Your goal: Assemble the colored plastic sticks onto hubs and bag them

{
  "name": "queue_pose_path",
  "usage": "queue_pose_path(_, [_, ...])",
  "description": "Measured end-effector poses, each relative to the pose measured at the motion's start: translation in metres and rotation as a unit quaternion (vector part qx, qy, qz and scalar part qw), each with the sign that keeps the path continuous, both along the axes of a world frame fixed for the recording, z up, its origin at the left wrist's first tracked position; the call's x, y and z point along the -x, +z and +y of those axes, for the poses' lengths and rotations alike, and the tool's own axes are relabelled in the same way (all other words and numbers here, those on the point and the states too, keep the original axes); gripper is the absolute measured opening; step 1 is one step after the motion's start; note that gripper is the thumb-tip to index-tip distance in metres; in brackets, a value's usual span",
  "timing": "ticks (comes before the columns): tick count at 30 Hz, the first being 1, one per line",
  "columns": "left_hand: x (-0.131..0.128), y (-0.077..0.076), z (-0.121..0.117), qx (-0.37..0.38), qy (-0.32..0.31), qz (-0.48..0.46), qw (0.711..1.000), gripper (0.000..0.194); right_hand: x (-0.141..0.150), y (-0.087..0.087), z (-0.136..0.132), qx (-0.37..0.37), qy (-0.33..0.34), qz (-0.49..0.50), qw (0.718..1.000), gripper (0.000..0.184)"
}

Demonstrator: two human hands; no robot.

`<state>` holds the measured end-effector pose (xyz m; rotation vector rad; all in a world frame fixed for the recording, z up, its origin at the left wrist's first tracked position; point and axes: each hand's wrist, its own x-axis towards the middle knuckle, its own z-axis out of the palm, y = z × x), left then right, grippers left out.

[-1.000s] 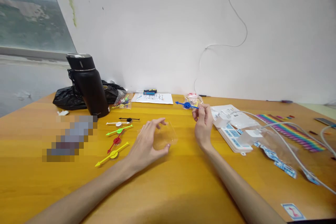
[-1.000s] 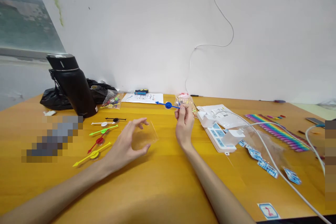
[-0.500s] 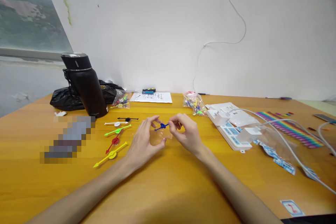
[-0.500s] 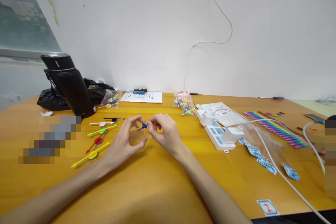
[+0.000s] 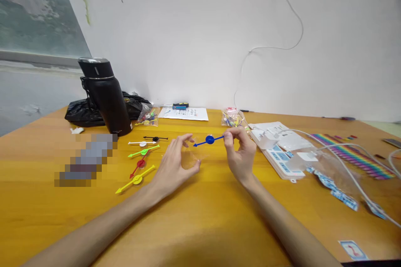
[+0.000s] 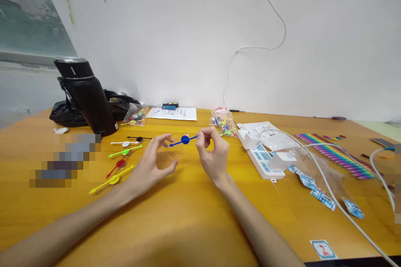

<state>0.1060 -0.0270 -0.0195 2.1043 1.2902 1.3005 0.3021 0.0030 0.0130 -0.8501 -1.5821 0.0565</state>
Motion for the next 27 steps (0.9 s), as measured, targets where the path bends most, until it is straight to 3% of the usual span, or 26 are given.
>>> queue_pose_path(7, [-0.002, -0.003, -0.001, -0.007, -0.011, 0.013, 1.0, 0.067, 0.013, -0.003, -0.004, 0.082, 0.149, -0.143, 0.975, 0.009])
queue_pose_path(16, [-0.002, -0.003, -0.001, -0.003, -0.013, 0.061, 0.998, 0.061, 0.014, -0.007, -0.003, 0.224, 0.259, -0.152, 0.927, 0.009])
queue_pose_path(19, [-0.001, -0.004, 0.0, 0.008, -0.008, 0.089, 0.996, 0.061, 0.013, -0.008, 0.0, 0.245, 0.246, -0.174, 0.921, 0.009])
queue_pose_path(24, [0.001, -0.007, 0.001, 0.024, -0.003, 0.148, 0.989, 0.058, 0.017, -0.007, -0.003, 0.18, 0.158, -0.115, 0.964, 0.016])
queue_pose_path(27, [0.0, -0.008, -0.001, 0.025, -0.03, 0.179, 0.983, 0.06, 0.019, -0.007, -0.003, 0.157, 0.137, -0.103, 0.973, 0.016])
